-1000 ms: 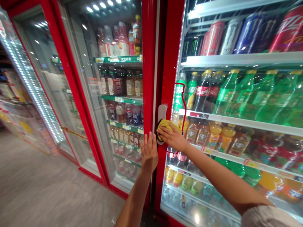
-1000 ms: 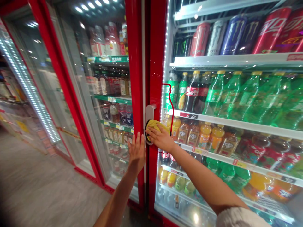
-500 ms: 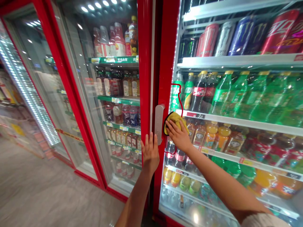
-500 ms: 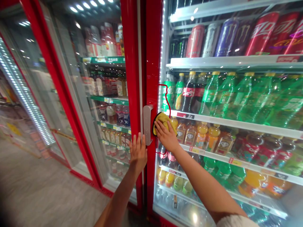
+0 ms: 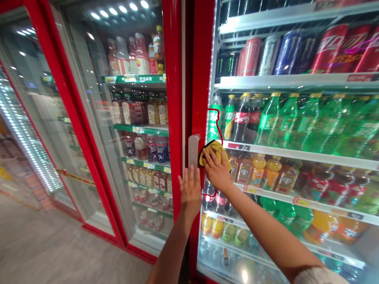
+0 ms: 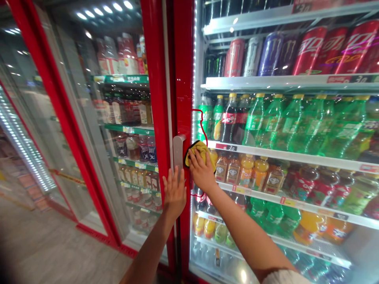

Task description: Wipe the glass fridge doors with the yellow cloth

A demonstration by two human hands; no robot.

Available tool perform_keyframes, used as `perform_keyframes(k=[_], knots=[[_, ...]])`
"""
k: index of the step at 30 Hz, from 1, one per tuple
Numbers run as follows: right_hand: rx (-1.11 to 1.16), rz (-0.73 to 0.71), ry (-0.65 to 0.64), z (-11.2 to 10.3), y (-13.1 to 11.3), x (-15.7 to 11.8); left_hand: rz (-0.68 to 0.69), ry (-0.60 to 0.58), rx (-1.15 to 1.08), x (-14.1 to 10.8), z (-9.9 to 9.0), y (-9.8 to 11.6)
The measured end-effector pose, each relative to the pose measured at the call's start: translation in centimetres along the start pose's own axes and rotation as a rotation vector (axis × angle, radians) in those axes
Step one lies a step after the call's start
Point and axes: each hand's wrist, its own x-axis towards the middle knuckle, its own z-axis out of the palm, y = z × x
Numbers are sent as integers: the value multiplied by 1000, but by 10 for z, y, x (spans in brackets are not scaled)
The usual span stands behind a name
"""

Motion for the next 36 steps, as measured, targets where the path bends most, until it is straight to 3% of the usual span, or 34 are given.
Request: perform_keyframes(k=[5, 9, 13, 16, 20, 23, 27, 30, 33, 36], knots=[[-27, 9, -3, -11, 24, 11, 36, -40, -28, 29, 8, 8], [-43, 93, 123, -22, 47, -7, 32, -31, -41, 45, 11, 15], [-44, -6, 120, -21, 44, -32, 16, -22, -37, 46, 14, 18], [-45, -42, 82, -26, 49, -22, 14, -32, -50, 52, 15, 23], [-116, 104, 139, -47, 71, -7, 45, -29, -100, 66, 16, 35], [-169, 242, 162, -56, 73, -24, 93, -33, -131, 72, 19, 43], [-207, 183, 105, -52, 61, -51, 135, -41, -136, 79, 20, 52], [-195, 119, 56, -56, 70, -45, 148, -26, -155, 89, 20, 62], [-201, 204, 75, -72, 94, -38, 168, -11, -203, 99, 23, 73], [-226, 330, 149, -82, 110, -53, 184, -9, -244, 102, 28, 82]])
